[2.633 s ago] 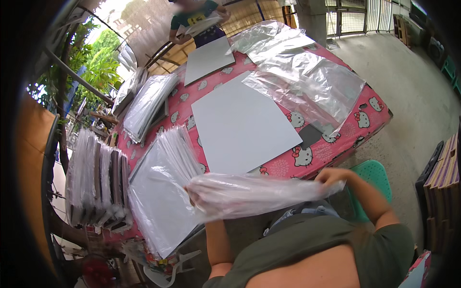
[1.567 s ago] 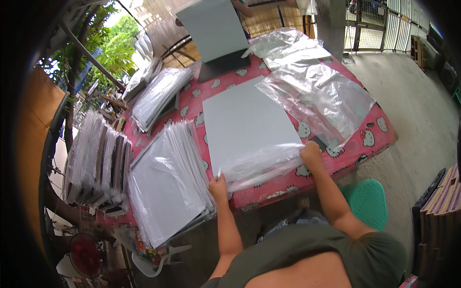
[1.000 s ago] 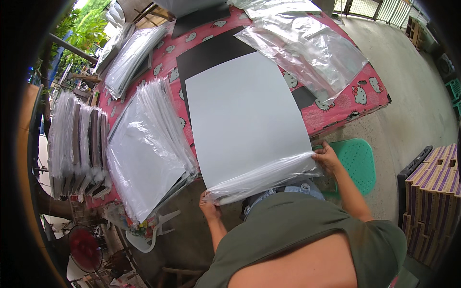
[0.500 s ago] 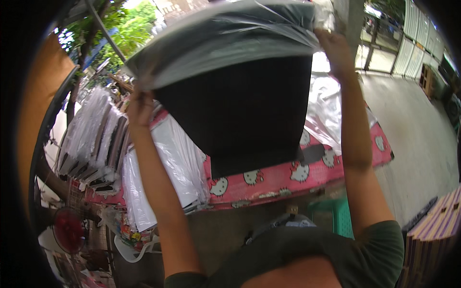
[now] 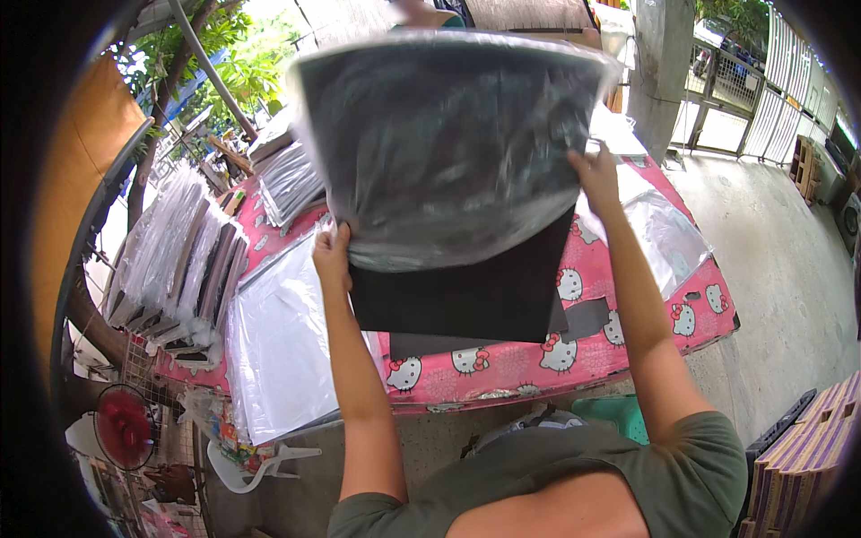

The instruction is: The person puts large sheets of paper or plastic into clear plastic bags by hand and stacks them on a table.

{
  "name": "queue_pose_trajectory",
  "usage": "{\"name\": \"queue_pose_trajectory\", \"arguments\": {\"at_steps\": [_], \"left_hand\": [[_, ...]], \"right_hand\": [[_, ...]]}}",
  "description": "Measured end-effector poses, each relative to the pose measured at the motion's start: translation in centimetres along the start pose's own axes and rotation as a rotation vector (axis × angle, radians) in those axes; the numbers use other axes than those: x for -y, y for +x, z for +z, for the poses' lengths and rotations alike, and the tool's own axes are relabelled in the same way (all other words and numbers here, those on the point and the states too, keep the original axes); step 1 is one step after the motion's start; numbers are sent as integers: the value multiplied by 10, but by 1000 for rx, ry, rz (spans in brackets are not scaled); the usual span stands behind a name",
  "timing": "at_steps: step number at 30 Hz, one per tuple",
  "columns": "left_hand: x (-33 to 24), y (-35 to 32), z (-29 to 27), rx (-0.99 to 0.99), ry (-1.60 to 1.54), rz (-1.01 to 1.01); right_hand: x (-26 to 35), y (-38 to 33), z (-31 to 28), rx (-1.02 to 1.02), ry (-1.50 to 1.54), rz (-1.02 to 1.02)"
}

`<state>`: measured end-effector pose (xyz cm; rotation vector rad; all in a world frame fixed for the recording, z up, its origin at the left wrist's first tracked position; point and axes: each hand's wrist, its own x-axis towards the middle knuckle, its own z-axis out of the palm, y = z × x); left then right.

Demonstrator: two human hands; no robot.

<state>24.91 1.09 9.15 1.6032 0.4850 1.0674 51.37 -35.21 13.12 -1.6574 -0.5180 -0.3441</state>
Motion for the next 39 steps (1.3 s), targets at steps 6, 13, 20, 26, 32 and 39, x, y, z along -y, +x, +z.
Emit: {"name": "queue_pose_trajectory", "arguments": {"at_steps": [6, 13, 20, 26, 32, 39], "left_hand": [[-39, -38, -18, 303, -392, -287], [33, -106, -34, 404, 568, -321], [32, -194, -67, 281, 898, -192], [-19, -304, -118, -49, 362, -774], [-35, -268, -35, 586, 1094, -14], [57, -187, -36, 175, 1037, -2]], "right_hand": [[-6, 4, 6, 362, 262, 245], [-74, -84, 23, 566, -421, 130], [-98, -186, -32, 657, -838, -108], [-12, -324, -120, 647, -463, -106], [9, -297, -112, 504, -338, 153], [32, -282, -136, 463, -649, -25]]}}
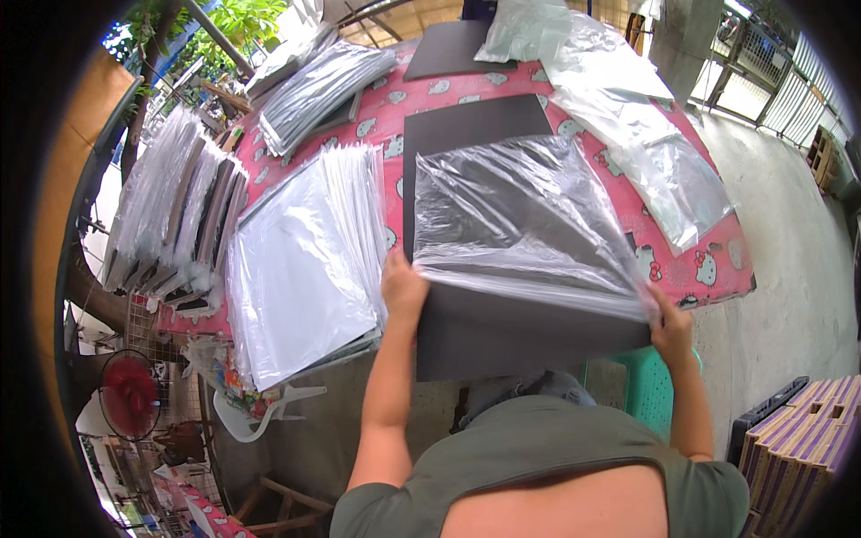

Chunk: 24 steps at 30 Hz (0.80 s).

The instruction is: The person puts large sheets of paper or plastic into clear plastic bags by hand and stacks them on a table.

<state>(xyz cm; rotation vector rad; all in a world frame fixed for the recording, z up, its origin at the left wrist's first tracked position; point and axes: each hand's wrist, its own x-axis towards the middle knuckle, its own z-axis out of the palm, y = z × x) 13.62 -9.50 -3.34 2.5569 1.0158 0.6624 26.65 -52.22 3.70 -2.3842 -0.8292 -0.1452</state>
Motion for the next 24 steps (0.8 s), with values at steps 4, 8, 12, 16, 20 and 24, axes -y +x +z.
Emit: {"name": "queue_pose_trajectory", "arguments": {"at_steps": [4, 8, 12, 16, 20, 24], "left_hand": [[-2, -64, -66, 264, -126, -56], [13, -143, -93, 402, -397, -314], [13, -167, -74, -70, -707, -401], [-19, -166, -73, -407, -1346, -641], [-41, -143, -79, -272, -711, -164], [-25, -101, -135, -574, -738, -271]], "right_hand": [[0, -46, 13, 38, 222, 72], [-2, -93, 25, 132, 392, 292], [17, -94, 25, 264, 612, 464], [27, -98, 31, 246, 396, 146], [21, -116, 78, 83, 415, 40], [65, -78, 106, 138, 542, -149]]}}
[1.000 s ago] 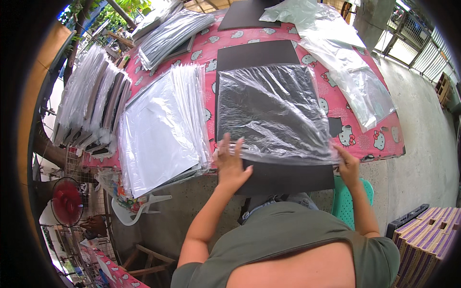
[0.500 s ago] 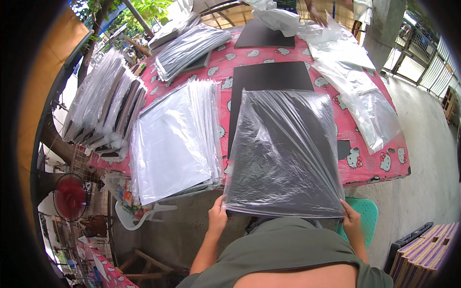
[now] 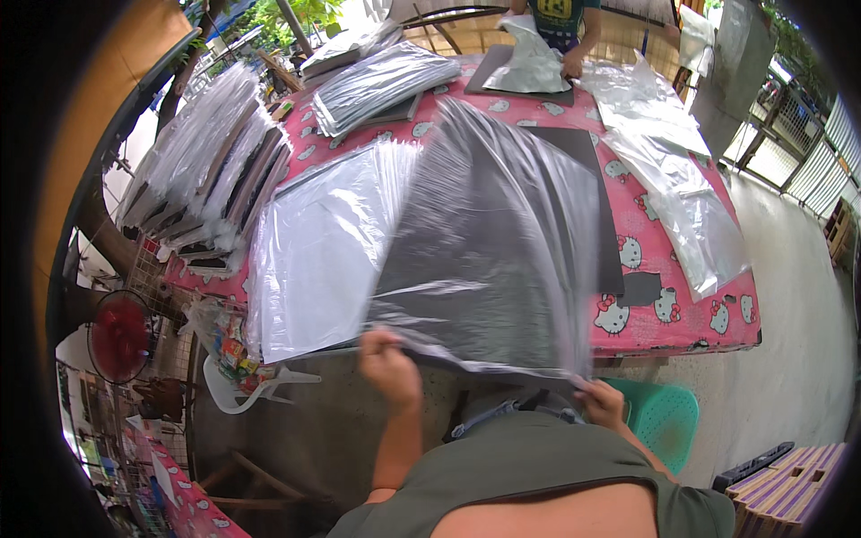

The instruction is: The person puts large sheets of paper or plastic into clear plastic bags by hand and stacks them on a table.

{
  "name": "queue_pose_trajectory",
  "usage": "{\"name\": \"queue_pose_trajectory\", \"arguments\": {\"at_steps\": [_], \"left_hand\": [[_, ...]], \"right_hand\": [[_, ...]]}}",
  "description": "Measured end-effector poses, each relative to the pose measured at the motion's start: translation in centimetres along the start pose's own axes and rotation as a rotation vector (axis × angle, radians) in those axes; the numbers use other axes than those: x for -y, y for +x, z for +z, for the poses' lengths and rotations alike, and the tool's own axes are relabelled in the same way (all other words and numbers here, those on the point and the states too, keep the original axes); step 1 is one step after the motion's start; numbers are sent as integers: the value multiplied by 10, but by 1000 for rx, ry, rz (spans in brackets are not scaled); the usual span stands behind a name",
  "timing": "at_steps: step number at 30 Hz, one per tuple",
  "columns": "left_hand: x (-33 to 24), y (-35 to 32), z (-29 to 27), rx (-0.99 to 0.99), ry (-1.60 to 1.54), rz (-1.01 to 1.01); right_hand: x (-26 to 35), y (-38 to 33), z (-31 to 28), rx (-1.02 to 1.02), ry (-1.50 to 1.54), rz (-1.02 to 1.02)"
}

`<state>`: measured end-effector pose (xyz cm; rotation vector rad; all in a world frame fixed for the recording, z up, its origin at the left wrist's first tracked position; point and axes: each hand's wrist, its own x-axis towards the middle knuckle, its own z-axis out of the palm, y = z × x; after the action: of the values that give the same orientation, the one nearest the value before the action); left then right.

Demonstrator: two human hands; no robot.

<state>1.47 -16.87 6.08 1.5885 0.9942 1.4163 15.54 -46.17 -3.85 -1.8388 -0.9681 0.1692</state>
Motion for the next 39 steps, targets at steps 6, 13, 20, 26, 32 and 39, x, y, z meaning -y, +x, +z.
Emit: {"name": "queue_pose_trajectory", "arguments": {"at_steps": [6, 13, 20, 26, 32, 39], "left_hand": [[62, 101, -142, -172, 390, 64], [159, 173, -208, -323, 353, -73], [197, 175, -241, -424, 458, -185], [102, 175, -155, -551, 1129, 457], [-16, 31, 198, 754, 300, 338], [-22, -78, 352, 1279, -209, 239]], "right_hand": [[50, 149, 109, 190, 219, -300], [67, 222, 239, 429, 255, -426], [56, 221, 100, 185, -171, -310], [-135, 177, -193, -895, -1220, 528], [-125, 191, -140, -288, -437, 318], [-49, 211, -177, -434, 109, 124]]}}
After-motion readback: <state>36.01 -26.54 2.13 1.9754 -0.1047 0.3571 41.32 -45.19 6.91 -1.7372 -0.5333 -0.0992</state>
